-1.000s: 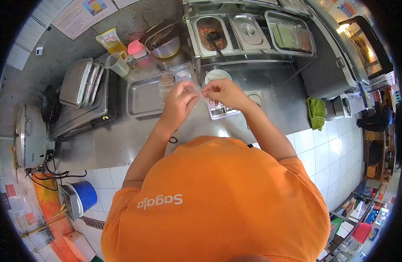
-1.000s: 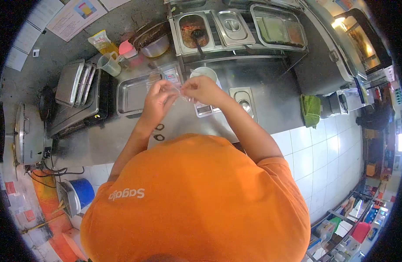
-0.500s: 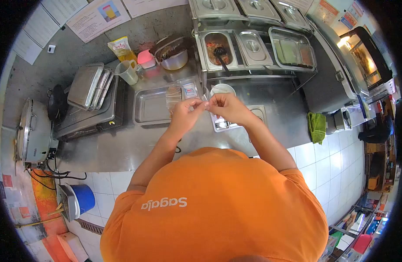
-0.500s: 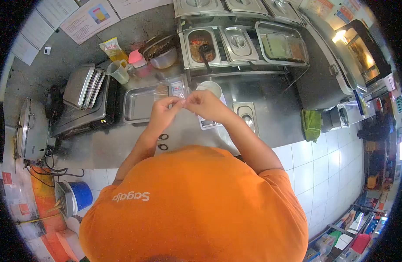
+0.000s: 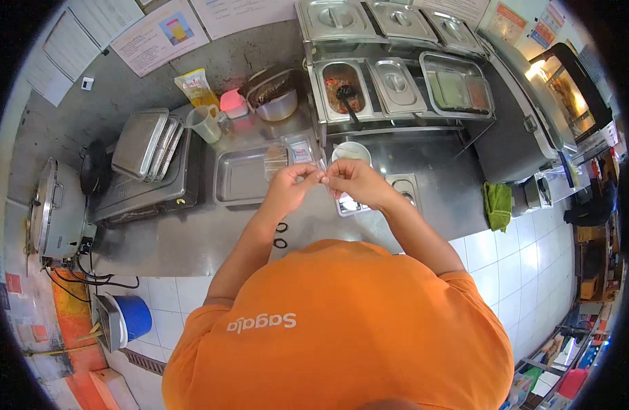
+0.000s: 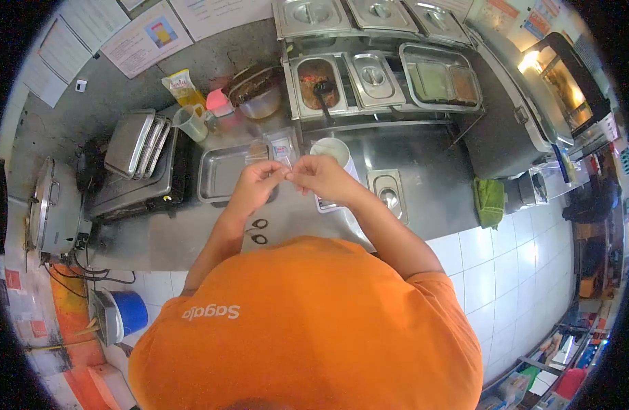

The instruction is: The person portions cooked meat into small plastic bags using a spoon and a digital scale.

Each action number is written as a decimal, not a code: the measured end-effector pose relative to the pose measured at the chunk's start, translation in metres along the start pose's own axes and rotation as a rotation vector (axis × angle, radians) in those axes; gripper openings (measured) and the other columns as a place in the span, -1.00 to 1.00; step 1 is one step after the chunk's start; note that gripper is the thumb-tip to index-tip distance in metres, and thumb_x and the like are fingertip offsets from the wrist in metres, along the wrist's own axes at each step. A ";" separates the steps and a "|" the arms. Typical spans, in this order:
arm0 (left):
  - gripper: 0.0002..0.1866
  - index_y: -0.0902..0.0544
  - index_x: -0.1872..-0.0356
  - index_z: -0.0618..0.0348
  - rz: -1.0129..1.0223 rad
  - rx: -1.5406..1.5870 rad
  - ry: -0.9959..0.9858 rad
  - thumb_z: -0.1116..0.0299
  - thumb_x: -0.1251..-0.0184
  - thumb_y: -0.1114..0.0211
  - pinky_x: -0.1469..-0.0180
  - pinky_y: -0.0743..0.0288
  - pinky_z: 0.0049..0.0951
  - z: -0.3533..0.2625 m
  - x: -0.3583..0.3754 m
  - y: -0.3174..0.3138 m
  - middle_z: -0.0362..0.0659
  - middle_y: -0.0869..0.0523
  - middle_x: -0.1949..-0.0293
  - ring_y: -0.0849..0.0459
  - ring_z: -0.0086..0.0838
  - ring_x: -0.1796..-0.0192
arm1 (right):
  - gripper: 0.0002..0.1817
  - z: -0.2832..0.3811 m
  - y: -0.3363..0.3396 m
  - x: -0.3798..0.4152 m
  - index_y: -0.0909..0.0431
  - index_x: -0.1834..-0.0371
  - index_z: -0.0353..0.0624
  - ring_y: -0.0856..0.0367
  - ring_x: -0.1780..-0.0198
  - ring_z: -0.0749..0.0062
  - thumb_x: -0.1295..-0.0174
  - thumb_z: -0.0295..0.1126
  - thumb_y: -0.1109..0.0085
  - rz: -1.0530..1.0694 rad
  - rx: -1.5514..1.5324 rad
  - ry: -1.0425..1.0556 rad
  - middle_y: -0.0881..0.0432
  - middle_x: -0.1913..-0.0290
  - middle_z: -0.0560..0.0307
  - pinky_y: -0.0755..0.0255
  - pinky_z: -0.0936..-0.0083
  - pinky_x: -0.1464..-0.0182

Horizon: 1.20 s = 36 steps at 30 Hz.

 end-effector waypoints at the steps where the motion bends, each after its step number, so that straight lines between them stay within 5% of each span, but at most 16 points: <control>1: -0.84 -0.70 0.30 0.23 0.000 -0.004 -0.005 0.34 -0.31 -0.25 0.23 -0.34 -0.66 -0.001 0.000 0.001 -0.31 -0.69 0.39 -0.51 -0.71 0.31 | -0.83 0.002 -0.001 0.001 -0.54 0.35 -0.22 -0.50 0.44 0.63 -0.26 -0.34 -0.22 0.014 -0.054 -0.003 -0.55 0.47 0.26 -0.40 0.65 0.37; 4: -0.85 -0.70 0.29 0.22 -0.001 0.046 0.149 0.35 -0.30 -0.26 0.29 -0.33 -0.64 0.006 0.004 0.002 -0.36 -0.67 0.41 -0.48 -0.73 0.34 | -0.81 0.006 -0.005 0.002 -0.55 0.36 -0.23 -0.51 0.42 0.62 -0.25 -0.31 -0.22 0.028 -0.147 -0.016 -0.56 0.47 0.24 -0.41 0.63 0.37; 10: -0.91 -0.65 0.38 0.15 -0.023 0.116 0.055 0.40 -0.29 -0.25 0.44 -0.23 -0.68 0.008 0.007 0.003 -0.42 -0.59 0.47 -0.40 -0.77 0.46 | -0.86 -0.007 -0.008 0.005 -0.53 0.37 -0.19 -0.48 0.42 0.64 -0.29 -0.37 -0.14 -0.024 -0.198 -0.099 -0.53 0.46 0.31 -0.41 0.64 0.34; 13: -0.92 -0.62 0.45 0.17 -0.064 -0.145 0.046 0.45 -0.22 -0.24 0.44 -0.24 -0.65 0.010 0.007 0.002 -0.32 -0.58 0.55 -0.40 -0.69 0.51 | -0.90 -0.003 0.001 0.000 -0.52 0.36 -0.26 -0.53 0.43 0.47 -0.15 -0.45 -0.18 -0.097 -0.101 0.031 -0.56 0.46 0.16 -0.41 0.57 0.38; 15: -0.90 -0.59 0.53 0.21 -0.095 -0.545 -0.175 0.47 -0.14 -0.22 0.38 -0.31 -0.49 -0.024 0.009 -0.006 -0.15 -0.57 0.60 -0.47 -0.46 0.56 | -0.90 0.039 0.010 0.013 -0.49 0.38 -0.30 -0.57 0.42 0.22 -0.06 -0.51 -0.17 -0.365 0.702 0.346 -0.59 0.40 -0.01 -0.44 0.44 0.37; 19: -0.84 -0.54 0.61 0.25 -0.128 -0.867 -0.304 0.43 -0.10 -0.23 0.30 -0.32 -0.28 -0.050 0.013 -0.008 -0.04 -0.55 0.60 -0.50 -0.19 0.56 | -0.90 0.046 0.013 0.017 -0.50 0.40 -0.28 -0.58 0.35 0.02 -0.01 -0.53 -0.16 -0.438 0.731 0.453 -0.59 0.29 -0.09 -0.47 0.32 0.31; 21: -0.81 -0.54 0.64 0.23 -0.103 -0.891 -0.219 0.40 -0.08 -0.27 0.20 -0.28 -0.21 -0.048 0.011 -0.005 -0.09 -0.58 0.61 -0.54 -0.14 0.50 | -0.89 0.059 -0.013 0.026 -0.54 0.35 -0.26 -0.62 0.26 0.03 -0.02 -0.53 -0.18 -0.260 0.871 0.703 -0.60 0.22 -0.03 -0.47 0.26 0.26; 25: -0.80 -0.60 0.47 0.20 -0.050 -0.866 -0.289 0.31 0.01 -0.38 0.12 -0.28 -0.22 -0.072 0.012 -0.011 -0.07 -0.62 0.45 -0.58 -0.18 0.32 | -0.81 0.056 -0.016 0.026 -0.61 0.27 -0.21 -0.62 0.22 0.09 -0.01 -0.47 -0.23 -0.149 0.908 0.673 -0.61 0.20 0.02 -0.48 0.28 0.21; 27: -0.60 -0.56 0.29 0.20 -0.069 -0.631 -0.668 0.21 0.15 -0.46 0.09 -0.30 -0.17 -0.115 0.025 -0.022 -0.02 -0.58 0.27 -0.53 -0.16 0.15 | -0.72 0.045 -0.009 0.019 -0.66 0.22 -0.17 -0.61 0.19 0.13 0.06 -0.39 -0.32 -0.019 0.740 0.457 -0.62 0.17 0.04 -0.47 0.29 0.16; 31: -0.38 -0.49 0.14 0.20 -0.010 -0.605 -0.570 0.13 0.26 -0.54 0.01 -0.33 -0.23 -0.078 0.022 -0.028 -0.02 -0.51 0.15 -0.48 -0.13 0.07 | -0.68 0.079 -0.012 0.030 -0.68 0.32 -0.18 -0.57 0.23 0.19 0.21 -0.37 -0.47 -0.119 0.770 0.571 -0.57 0.31 0.11 -0.46 0.39 0.23; 33: -0.34 -0.45 0.08 0.22 0.160 -0.632 -0.243 0.23 0.24 -0.59 -0.06 -0.33 -0.34 -0.036 0.008 -0.033 -0.11 -0.52 0.13 -0.49 -0.29 0.07 | -0.69 0.090 -0.016 0.031 -0.65 0.39 -0.20 -0.55 0.25 0.20 0.22 -0.35 -0.50 -0.137 0.829 0.641 -0.54 0.36 0.09 -0.42 0.36 0.22; 34: -0.34 -0.45 0.08 0.22 0.154 -0.637 -0.258 0.23 0.24 -0.59 -0.06 -0.33 -0.34 -0.026 0.006 -0.032 -0.11 -0.52 0.13 -0.49 -0.29 0.07 | -0.69 0.096 -0.014 0.026 -0.65 0.39 -0.20 -0.55 0.25 0.20 0.22 -0.35 -0.50 -0.140 0.839 0.653 -0.54 0.36 0.09 -0.42 0.36 0.22; 36: -0.39 -0.49 0.15 0.20 -0.053 -0.181 -0.286 0.22 0.25 -0.61 -0.06 -0.37 -0.40 -0.026 -0.001 -0.010 -0.10 -0.54 0.18 -0.50 -0.33 0.03 | -0.71 0.113 0.010 0.019 -0.61 0.39 -0.20 -0.55 0.24 0.14 0.14 -0.34 -0.48 -0.328 0.774 0.668 -0.55 0.34 0.05 -0.41 0.30 0.17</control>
Point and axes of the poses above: each hand's wrist, its own x-axis away from the middle knuckle, its own y-axis out of the back of the hand, z = x × y, the point moved 10 cm from there along -x, towards the middle knuckle
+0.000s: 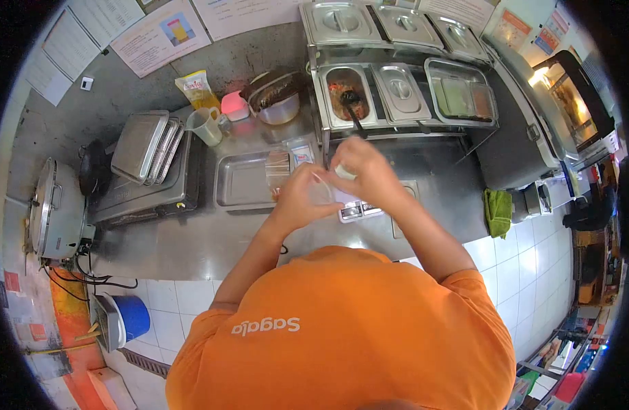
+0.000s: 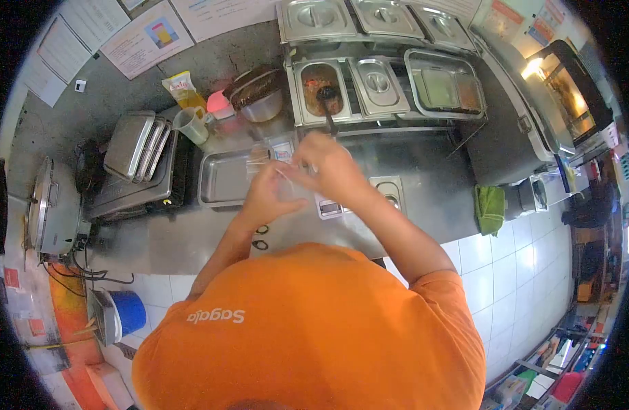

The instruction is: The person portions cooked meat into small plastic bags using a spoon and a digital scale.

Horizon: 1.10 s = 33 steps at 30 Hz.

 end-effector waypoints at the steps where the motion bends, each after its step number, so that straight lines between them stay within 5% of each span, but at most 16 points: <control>1: -0.39 -0.49 0.15 0.20 -0.001 0.001 -0.005 0.22 0.25 -0.61 -0.06 -0.37 -0.40 0.006 0.000 0.003 -0.10 -0.54 0.18 -0.50 -0.33 0.03 | -0.72 -0.006 0.014 -0.013 -0.56 0.35 -0.22 -0.55 0.20 0.08 0.02 -0.30 -0.42 -0.042 0.142 0.001 -0.54 0.34 0.01 -0.42 0.26 0.14; 4: -0.38 -0.48 0.14 0.18 -0.100 -0.084 0.081 0.26 0.27 -0.63 -0.05 -0.35 -0.43 0.002 0.001 0.025 -0.13 -0.53 0.16 -0.49 -0.42 0.03 | -0.69 -0.054 0.034 -0.044 -0.55 0.29 -0.24 -0.59 0.17 0.03 -0.07 -0.23 -0.34 -0.089 0.372 -0.192 -0.59 0.31 -0.03 -0.45 0.23 0.12; 6: -0.36 -0.47 0.12 0.15 -0.143 -0.058 0.016 0.25 0.28 -0.63 -0.04 -0.35 -0.43 -0.003 -0.001 0.033 -0.17 -0.52 0.15 -0.48 -0.41 0.03 | -0.68 -0.125 0.011 -0.046 -0.57 0.28 -0.27 -0.62 0.17 -0.02 -0.11 -0.21 -0.27 0.291 0.621 -0.504 -0.65 0.29 -0.11 -0.48 0.19 0.11; 7: -0.36 -0.47 0.12 0.15 -0.145 -0.059 0.015 0.25 0.28 -0.63 -0.04 -0.35 -0.43 0.001 0.003 0.036 -0.17 -0.52 0.15 -0.48 -0.41 0.03 | -0.68 -0.134 0.011 -0.050 -0.57 0.28 -0.27 -0.62 0.17 -0.02 -0.11 -0.21 -0.27 0.291 0.621 -0.502 -0.65 0.29 -0.11 -0.48 0.19 0.11; 9: -0.35 -0.46 0.10 0.15 -0.189 -0.105 0.116 0.24 0.27 -0.63 -0.06 -0.35 -0.38 0.026 0.012 0.049 -0.17 -0.50 0.13 -0.46 -0.39 0.03 | -0.72 -0.169 -0.011 -0.033 -0.60 0.21 -0.27 -0.64 0.17 -0.08 -0.11 -0.30 -0.18 0.669 0.398 -0.821 -0.67 0.26 -0.18 -0.49 0.15 0.09; 10: -0.35 -0.46 0.10 0.15 -0.195 -0.111 0.094 0.24 0.27 -0.63 -0.06 -0.35 -0.38 0.035 0.016 0.054 -0.17 -0.50 0.13 -0.46 -0.39 0.03 | -0.72 -0.177 -0.007 -0.038 -0.60 0.21 -0.27 -0.64 0.17 -0.08 -0.11 -0.30 -0.18 0.651 0.407 -0.807 -0.67 0.26 -0.18 -0.49 0.15 0.09; 12: -0.33 -0.45 0.07 0.14 -0.231 -0.076 0.206 0.24 0.26 -0.62 -0.07 -0.35 -0.31 0.065 0.030 0.068 -0.15 -0.50 0.10 -0.45 -0.34 0.01 | -0.74 -0.176 0.002 -0.060 -0.63 0.20 -0.23 -0.65 0.16 -0.04 -0.06 -0.40 -0.10 0.558 0.753 -0.451 -0.67 0.27 -0.17 -0.50 0.14 0.11; 16: -0.30 -0.44 -0.01 0.14 -0.243 -0.130 0.235 0.24 0.22 -0.60 -0.15 -0.30 -0.28 0.067 0.040 0.085 -0.11 -0.49 0.01 -0.43 -0.28 -0.09 | -0.83 -0.154 0.031 -0.078 -0.68 0.38 -0.23 -0.70 0.23 0.07 -0.06 -0.44 -0.09 0.270 0.859 -0.412 -0.69 0.32 -0.12 -0.58 0.21 0.23; 18: -0.27 -0.41 -0.10 0.14 -0.240 -0.053 0.216 0.26 0.17 -0.57 -0.25 -0.23 -0.28 0.072 0.039 0.083 -0.09 -0.45 -0.09 -0.36 -0.22 -0.19 | -0.76 -0.170 0.024 -0.079 -0.68 0.22 -0.08 -0.68 0.18 0.07 -0.09 -0.45 -0.06 0.341 0.937 -0.487 -0.69 0.30 -0.06 -0.54 0.16 0.13; 21: -0.24 -0.39 -0.15 0.13 -0.177 0.050 0.252 0.26 0.15 -0.56 -0.31 -0.17 -0.27 0.067 0.036 0.075 -0.09 -0.42 -0.14 -0.30 -0.22 -0.26 | -0.77 -0.166 0.009 -0.081 -0.69 0.24 -0.05 -0.69 0.20 0.10 -0.09 -0.45 -0.06 0.419 0.962 -0.339 -0.69 0.32 -0.03 -0.54 0.16 0.18; 23: -0.22 -0.38 -0.17 0.11 -0.145 -0.003 0.271 0.26 0.16 -0.57 -0.31 -0.16 -0.26 0.064 0.035 0.077 -0.09 -0.41 -0.15 -0.30 -0.22 -0.26 | -0.85 -0.151 0.018 -0.083 -0.69 0.42 -0.18 -0.71 0.25 0.07 -0.05 -0.46 -0.11 0.425 0.913 -0.209 -0.69 0.36 -0.09 -0.58 0.23 0.29; 28: -0.17 -0.37 -0.19 0.06 -0.065 -0.023 0.353 0.23 0.20 -0.59 -0.32 -0.16 -0.24 0.073 0.038 0.065 -0.09 -0.41 -0.15 -0.30 -0.20 -0.27 | -0.86 -0.140 0.040 -0.096 -0.69 0.43 -0.18 -0.71 0.30 0.07 -0.02 -0.46 -0.12 0.417 0.979 -0.195 -0.69 0.37 -0.08 -0.57 0.22 0.30; 31: -0.17 -0.37 -0.19 0.05 -0.042 -0.238 0.216 0.22 0.21 -0.59 -0.31 -0.17 -0.23 0.047 0.026 0.060 -0.10 -0.40 -0.15 -0.29 -0.19 -0.27 | -0.87 -0.157 0.032 -0.093 -0.69 0.44 -0.17 -0.71 0.28 0.07 0.00 -0.45 -0.14 0.398 0.982 -0.242 -0.69 0.35 -0.09 -0.57 0.20 0.30; 33: -0.16 -0.38 -0.19 0.05 -0.048 -0.268 0.230 0.21 0.22 -0.60 -0.30 -0.18 -0.22 0.043 0.026 0.061 -0.10 -0.39 -0.15 -0.29 -0.18 -0.26 | -0.81 -0.158 0.018 -0.084 -0.71 0.29 -0.10 -0.66 0.16 0.05 -0.08 -0.40 -0.12 0.500 0.892 -0.295 -0.68 0.31 -0.07 -0.51 0.16 0.12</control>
Point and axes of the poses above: each hand's wrist, its own x-axis away from the middle knuckle, its own y-axis out of the back of the hand, z = x × y, the point moved 10 cm from there along -x, towards the middle knuckle
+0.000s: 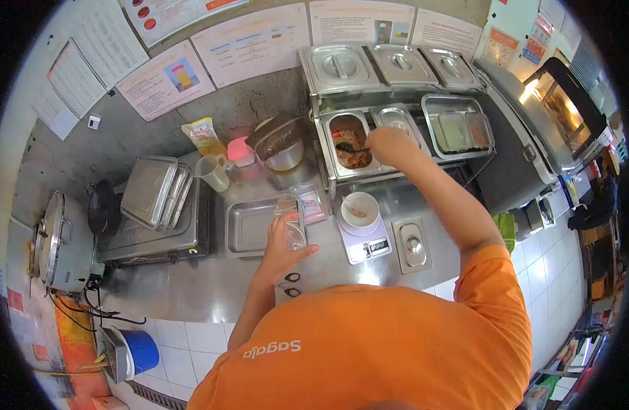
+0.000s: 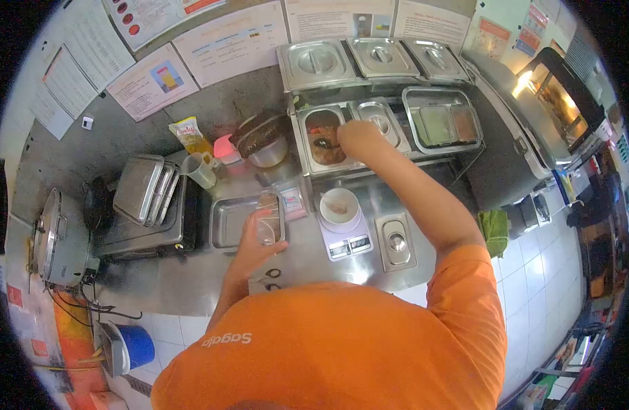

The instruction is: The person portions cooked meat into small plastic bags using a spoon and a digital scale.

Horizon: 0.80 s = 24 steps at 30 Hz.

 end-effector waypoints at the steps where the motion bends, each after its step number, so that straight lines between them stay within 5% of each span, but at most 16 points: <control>1: -0.16 -0.38 -0.19 0.05 -0.011 -0.002 -0.007 0.21 0.22 -0.60 -0.30 -0.18 -0.22 0.001 0.001 0.002 -0.10 -0.39 -0.15 -0.29 -0.18 -0.26 | -0.81 0.000 0.004 0.001 -0.71 0.29 -0.10 -0.66 0.16 0.05 -0.08 -0.40 -0.12 -0.011 0.005 0.006 -0.68 0.31 -0.07 -0.51 0.16 0.12; 6: -0.18 -0.38 -0.19 0.04 0.000 0.032 0.042 0.20 0.19 -0.59 -0.22 -0.29 -0.28 0.009 0.009 0.005 -0.10 -0.39 -0.11 -0.30 -0.21 -0.22 | -0.78 0.016 0.008 0.007 -0.70 0.33 -0.22 -0.65 0.26 -0.05 0.01 -0.39 -0.14 0.198 -0.195 0.186 -0.67 0.30 -0.16 -0.53 0.21 0.16; 10: -0.19 -0.38 -0.19 0.04 0.031 0.033 0.095 0.20 0.17 -0.59 -0.15 -0.35 -0.32 0.007 0.011 -0.002 -0.11 -0.40 -0.09 -0.33 -0.25 -0.16 | -0.75 0.009 0.001 0.004 -0.70 0.26 -0.19 -0.66 0.30 0.05 -0.01 -0.37 -0.14 0.137 -0.399 0.223 -0.67 0.31 -0.17 -0.50 0.24 0.20; 13: -0.20 -0.39 -0.18 0.05 -0.032 0.010 -0.019 0.20 0.17 -0.59 -0.11 -0.36 -0.35 0.002 0.015 0.000 -0.12 -0.40 -0.05 -0.36 -0.28 -0.08 | -0.70 -0.015 -0.010 0.011 -0.67 0.13 -0.22 -0.66 0.31 0.11 -0.13 -0.32 -0.13 0.162 -0.662 0.073 -0.69 0.28 -0.15 -0.47 0.30 0.19; 15: -0.20 -0.39 -0.18 0.05 -0.010 -0.038 -0.037 0.22 0.17 -0.59 -0.09 -0.36 -0.35 0.002 0.016 -0.002 -0.14 -0.40 -0.02 -0.38 -0.30 -0.03 | -0.70 -0.041 -0.021 0.026 -0.67 0.15 -0.23 -0.61 0.41 0.31 -0.11 -0.31 -0.16 0.142 -0.933 -0.234 -0.67 0.42 -0.13 -0.45 0.36 0.27; 18: -0.20 -0.39 -0.17 0.06 0.010 0.018 0.029 0.22 0.18 -0.59 -0.09 -0.36 -0.34 0.015 0.017 -0.005 -0.14 -0.40 0.00 -0.39 -0.31 -0.01 | -0.71 -0.051 -0.032 0.032 -0.67 0.13 -0.22 -0.64 0.37 0.20 -0.12 -0.32 -0.17 0.067 -0.984 -0.274 -0.68 0.37 -0.16 -0.47 0.36 0.24; 21: -0.20 -0.40 -0.16 0.06 -0.010 0.035 -0.002 0.23 0.19 -0.60 -0.09 -0.36 -0.34 0.009 0.015 -0.005 -0.14 -0.40 -0.01 -0.39 -0.32 0.00 | -0.72 -0.035 -0.007 0.027 -0.68 0.12 -0.15 -0.67 0.30 0.08 -0.12 -0.33 -0.16 -0.198 -0.714 -0.081 -0.68 0.27 -0.19 -0.49 0.31 0.19; 24: -0.21 -0.40 -0.16 0.06 -0.014 -0.015 0.001 0.24 0.20 -0.60 -0.08 -0.36 -0.34 0.003 0.014 -0.004 -0.15 -0.40 -0.01 -0.39 -0.33 0.00 | -0.81 -0.012 0.006 0.038 -0.72 0.28 -0.08 -0.68 0.25 0.04 -0.12 -0.41 -0.12 -0.248 -0.341 -0.107 -0.69 0.30 -0.11 -0.54 0.24 0.17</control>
Point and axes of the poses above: each hand's wrist, its own x-axis away from the middle knuckle, its own y-axis out of the back of the hand, z = x × y, the point moved 10 cm from there along -x, towards the middle knuckle
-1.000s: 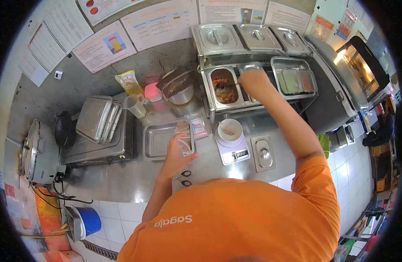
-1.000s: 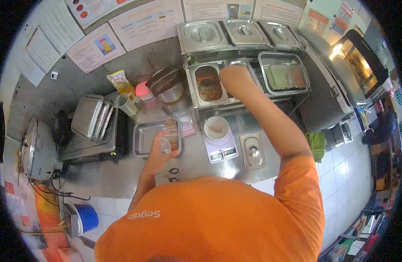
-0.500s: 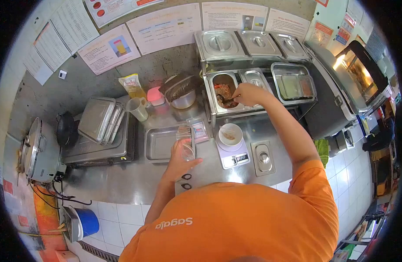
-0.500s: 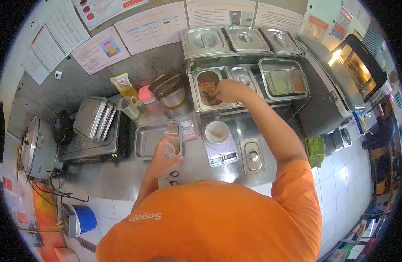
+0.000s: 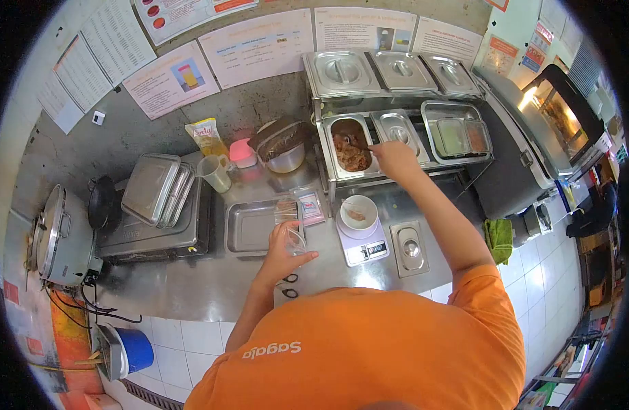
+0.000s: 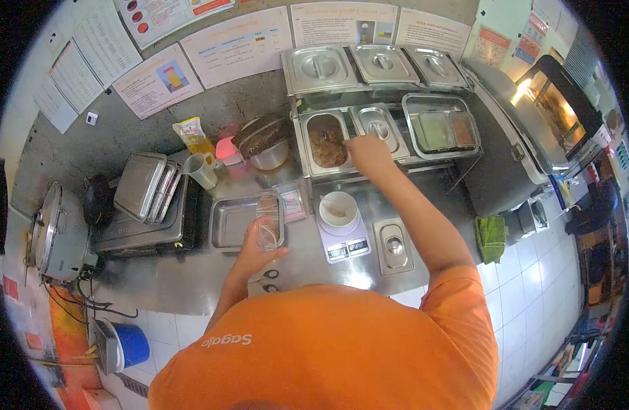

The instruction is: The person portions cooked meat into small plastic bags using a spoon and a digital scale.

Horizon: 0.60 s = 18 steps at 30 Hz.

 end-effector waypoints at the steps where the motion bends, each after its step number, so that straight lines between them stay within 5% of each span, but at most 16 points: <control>1: -0.21 -0.40 -0.16 0.06 0.002 -0.001 0.002 0.24 0.20 -0.60 -0.08 -0.36 -0.34 -0.001 0.000 0.001 -0.15 -0.40 -0.01 -0.39 -0.33 0.00 | -0.83 0.013 0.003 0.002 -0.72 0.34 -0.06 -0.69 0.26 0.06 -0.11 -0.43 -0.10 -0.030 0.215 0.065 -0.70 0.33 -0.07 -0.56 0.22 0.19; 11: -0.21 -0.41 -0.16 0.03 0.028 0.080 0.026 0.22 0.19 -0.60 -0.11 -0.36 -0.34 0.004 0.003 0.000 -0.14 -0.39 -0.06 -0.37 -0.31 -0.06 | -0.83 0.008 -0.015 -0.016 -0.67 0.38 -0.26 -0.70 0.20 0.06 -0.07 -0.45 -0.10 0.153 0.311 -0.026 -0.69 0.31 -0.14 -0.59 0.19 0.21; 18: -0.21 -0.41 -0.17 -0.01 0.025 0.033 0.010 0.19 0.18 -0.60 -0.11 -0.36 -0.32 0.008 0.002 0.001 -0.14 -0.39 -0.06 -0.36 -0.29 -0.08 | -0.77 0.011 -0.015 -0.015 -0.71 0.33 -0.16 -0.65 0.21 -0.07 -0.06 -0.35 -0.07 0.239 -0.071 -0.002 -0.68 0.29 -0.13 -0.52 0.17 0.11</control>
Point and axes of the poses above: each hand's wrist, its own x-axis away from the middle knuckle, its own y-axis out of the back of the hand, z = x × y, the point moved 10 cm from there along -x, towards the middle knuckle
